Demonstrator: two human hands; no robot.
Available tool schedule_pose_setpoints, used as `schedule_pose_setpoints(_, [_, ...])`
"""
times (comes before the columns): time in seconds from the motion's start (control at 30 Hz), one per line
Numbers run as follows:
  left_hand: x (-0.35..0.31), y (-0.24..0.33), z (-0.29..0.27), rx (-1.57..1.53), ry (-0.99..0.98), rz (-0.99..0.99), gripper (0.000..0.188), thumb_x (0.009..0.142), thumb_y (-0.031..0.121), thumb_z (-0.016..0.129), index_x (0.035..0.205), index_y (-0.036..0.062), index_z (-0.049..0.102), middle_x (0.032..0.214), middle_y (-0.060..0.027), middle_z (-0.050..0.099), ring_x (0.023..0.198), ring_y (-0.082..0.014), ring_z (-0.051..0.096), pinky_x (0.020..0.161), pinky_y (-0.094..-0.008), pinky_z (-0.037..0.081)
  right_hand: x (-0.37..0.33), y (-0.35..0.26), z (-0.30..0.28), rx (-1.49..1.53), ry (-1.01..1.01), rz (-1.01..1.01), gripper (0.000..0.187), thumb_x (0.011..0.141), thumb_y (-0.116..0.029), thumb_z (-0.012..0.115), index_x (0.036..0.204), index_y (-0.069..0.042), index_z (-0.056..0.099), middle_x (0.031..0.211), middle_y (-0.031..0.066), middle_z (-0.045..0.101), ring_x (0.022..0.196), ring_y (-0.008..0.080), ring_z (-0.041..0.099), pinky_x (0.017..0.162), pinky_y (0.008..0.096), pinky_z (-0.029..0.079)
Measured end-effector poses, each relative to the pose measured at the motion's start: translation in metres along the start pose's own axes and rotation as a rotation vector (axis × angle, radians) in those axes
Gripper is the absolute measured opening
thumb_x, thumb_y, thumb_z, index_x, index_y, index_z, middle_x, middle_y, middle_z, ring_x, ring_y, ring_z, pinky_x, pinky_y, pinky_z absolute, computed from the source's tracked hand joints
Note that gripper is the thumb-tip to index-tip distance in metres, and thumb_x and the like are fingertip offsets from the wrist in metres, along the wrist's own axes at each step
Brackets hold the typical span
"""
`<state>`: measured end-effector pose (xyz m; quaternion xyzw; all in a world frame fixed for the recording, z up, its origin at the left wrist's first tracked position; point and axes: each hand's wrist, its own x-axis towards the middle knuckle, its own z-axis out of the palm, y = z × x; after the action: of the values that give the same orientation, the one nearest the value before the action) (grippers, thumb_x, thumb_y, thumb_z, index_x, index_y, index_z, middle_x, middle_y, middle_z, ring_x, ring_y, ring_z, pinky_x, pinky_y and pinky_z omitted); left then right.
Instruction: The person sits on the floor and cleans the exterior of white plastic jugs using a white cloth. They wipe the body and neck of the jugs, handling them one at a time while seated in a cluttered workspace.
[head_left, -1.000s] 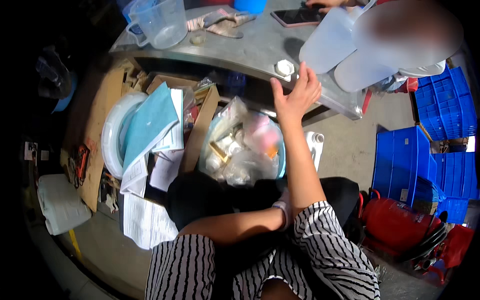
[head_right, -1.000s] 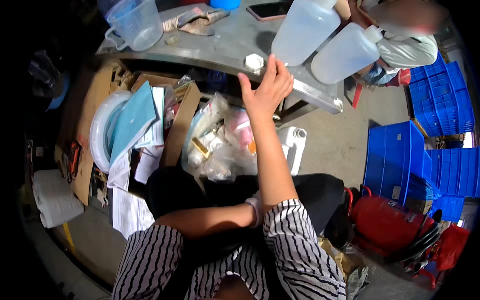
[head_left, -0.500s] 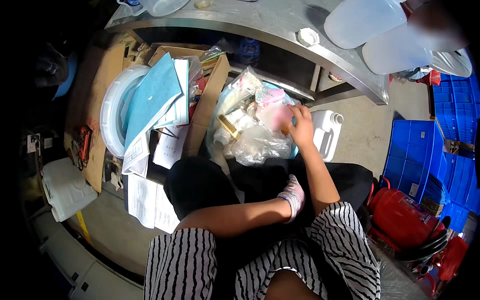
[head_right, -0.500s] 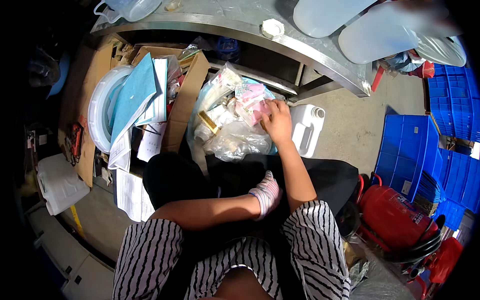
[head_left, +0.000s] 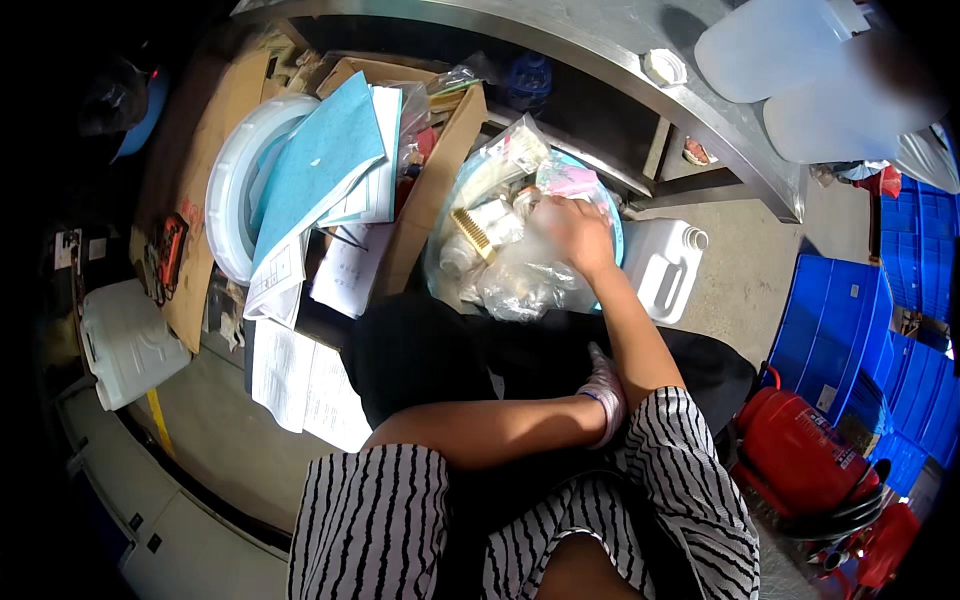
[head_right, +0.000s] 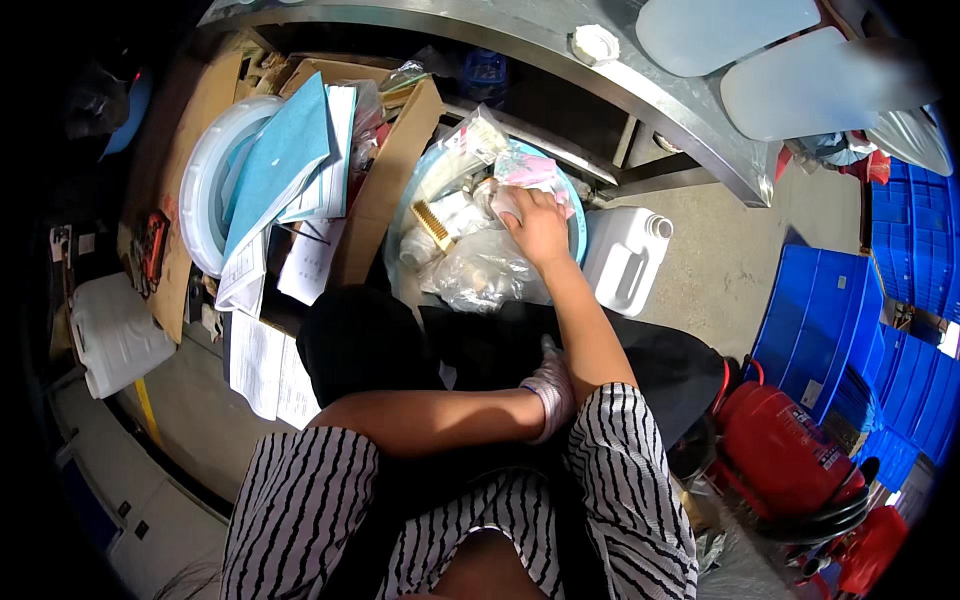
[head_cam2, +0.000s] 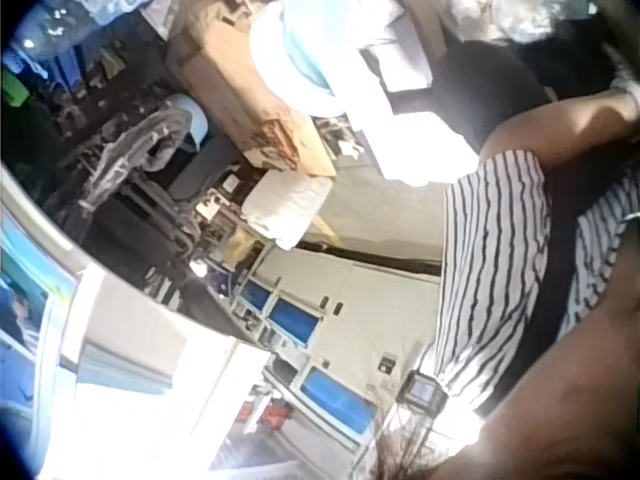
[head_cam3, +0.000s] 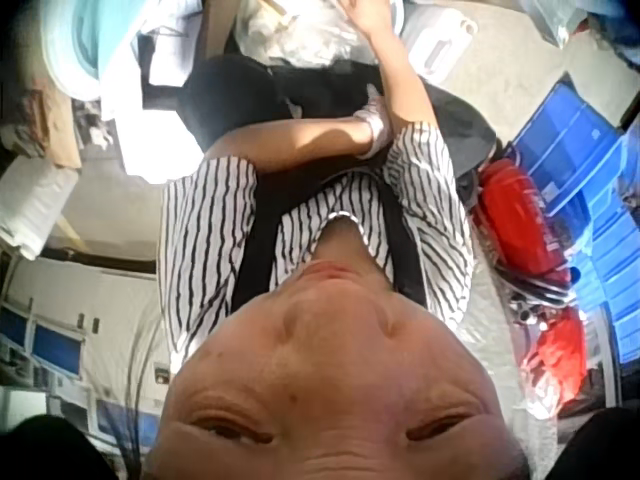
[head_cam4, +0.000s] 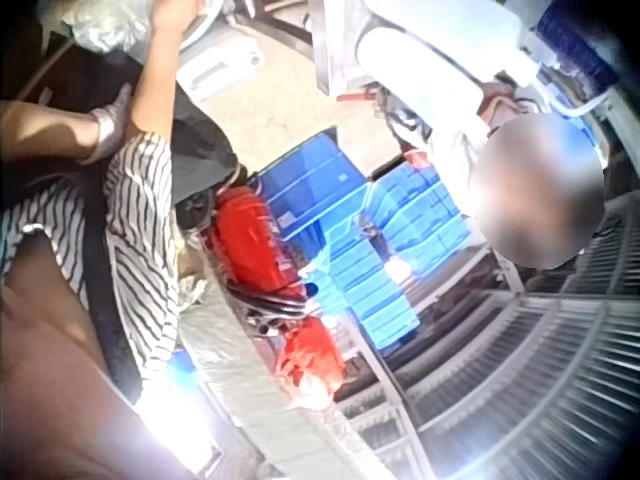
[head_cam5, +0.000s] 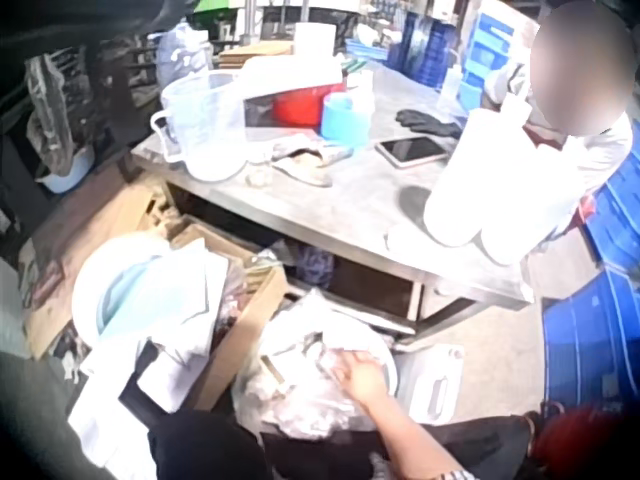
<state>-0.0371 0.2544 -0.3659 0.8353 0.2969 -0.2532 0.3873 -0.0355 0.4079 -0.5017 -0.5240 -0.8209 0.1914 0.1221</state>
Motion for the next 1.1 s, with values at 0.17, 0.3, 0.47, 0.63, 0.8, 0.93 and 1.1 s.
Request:
schedule_pose_setpoints(0.17, [0.014, 0.008, 0.013, -0.004, -0.132, -0.156, 0.073, 0.084, 0.050, 0.057, 0.145, 0.0166, 0.033, 0.150, -0.0097, 0.030, 0.138, -0.0362, 0.026, 0.103, -0.0654, 0.023, -0.011, 0.002, 0.013, 0.104, -0.041, 0.189, 0.024, 0.093, -0.026, 0.051, 0.112, -0.013, 0.057, 0.111, 0.0162, 0.058, 0.094, 0.0379, 0.059, 0.081, 0.0463, 0.047])
schedule_pose_setpoints(0.3, [0.014, -0.005, 0.012, -0.004, -0.142, -0.087, 0.070, 0.087, 0.052, 0.053, 0.143, 0.0132, 0.037, 0.147, -0.0105, 0.036, 0.135, -0.0370, 0.032, 0.103, -0.0655, 0.023, -0.003, 0.009, 0.020, 0.185, 0.089, 0.243, 0.016, 0.094, -0.020, 0.050, 0.102, -0.009, 0.058, 0.105, 0.0168, 0.059, 0.092, 0.0390, 0.058, 0.077, 0.0449, 0.048])
schedule_pose_setpoints(0.47, [0.006, -0.013, 0.003, -0.021, -0.054, -0.136, 0.064, 0.086, 0.045, 0.057, 0.138, 0.0105, 0.043, 0.141, -0.0141, 0.043, 0.131, -0.0355, 0.038, 0.104, -0.0615, 0.025, 0.002, 0.028, 0.032, -0.031, -0.022, 0.167, 0.023, 0.083, -0.009, 0.057, 0.105, -0.010, 0.063, 0.104, 0.0154, 0.060, 0.085, 0.0363, 0.062, 0.074, 0.0434, 0.051])
schedule_pose_setpoints(0.63, [0.011, -0.006, 0.018, -0.036, -0.001, -0.128, 0.053, 0.091, 0.038, 0.050, 0.137, 0.0127, 0.045, 0.142, -0.0097, 0.044, 0.132, -0.0339, 0.038, 0.104, -0.0614, 0.025, 0.004, 0.022, 0.025, -0.096, -0.104, 0.129, 0.034, 0.074, -0.010, 0.064, 0.109, -0.010, 0.063, 0.108, 0.0177, 0.060, 0.086, 0.0362, 0.063, 0.075, 0.0439, 0.051])
schedule_pose_setpoints(0.8, [0.034, -0.006, 0.039, 0.243, -0.026, 0.006, 0.048, 0.094, 0.035, 0.047, 0.137, 0.0134, 0.047, 0.144, -0.0058, 0.042, 0.131, -0.0320, 0.040, 0.099, -0.0606, 0.033, 0.000, 0.008, 0.005, 0.045, -0.073, 0.168, 0.053, 0.074, -0.018, 0.072, 0.123, -0.014, 0.053, 0.098, 0.0127, 0.066, 0.085, 0.0329, 0.064, 0.073, 0.0417, 0.050])
schedule_pose_setpoints(0.93, [-0.017, -0.024, -0.014, 0.220, 0.058, 0.050, 0.033, 0.089, 0.029, 0.054, 0.114, 0.0105, 0.066, 0.118, -0.0126, 0.062, 0.110, -0.0337, 0.058, 0.093, -0.0581, 0.039, -0.003, 0.011, -0.020, 0.301, -0.045, 0.171, 0.067, 0.073, -0.018, 0.075, 0.134, -0.015, 0.046, 0.095, 0.0109, 0.067, 0.066, 0.0247, 0.065, 0.061, 0.0356, 0.050])
schedule_pose_setpoints(1.1, [-0.057, -0.058, -0.055, -0.096, 0.347, 0.103, 0.028, 0.087, 0.030, 0.054, 0.088, 0.0060, 0.069, 0.077, -0.0120, 0.068, 0.073, -0.0322, 0.066, 0.075, -0.0445, 0.050, -0.001, -0.042, -0.086, 0.624, -0.093, 0.135, 0.082, 0.078, -0.001, 0.069, 0.147, -0.015, 0.029, 0.092, 0.0067, 0.062, 0.063, 0.0069, 0.055, 0.056, 0.0224, 0.047])
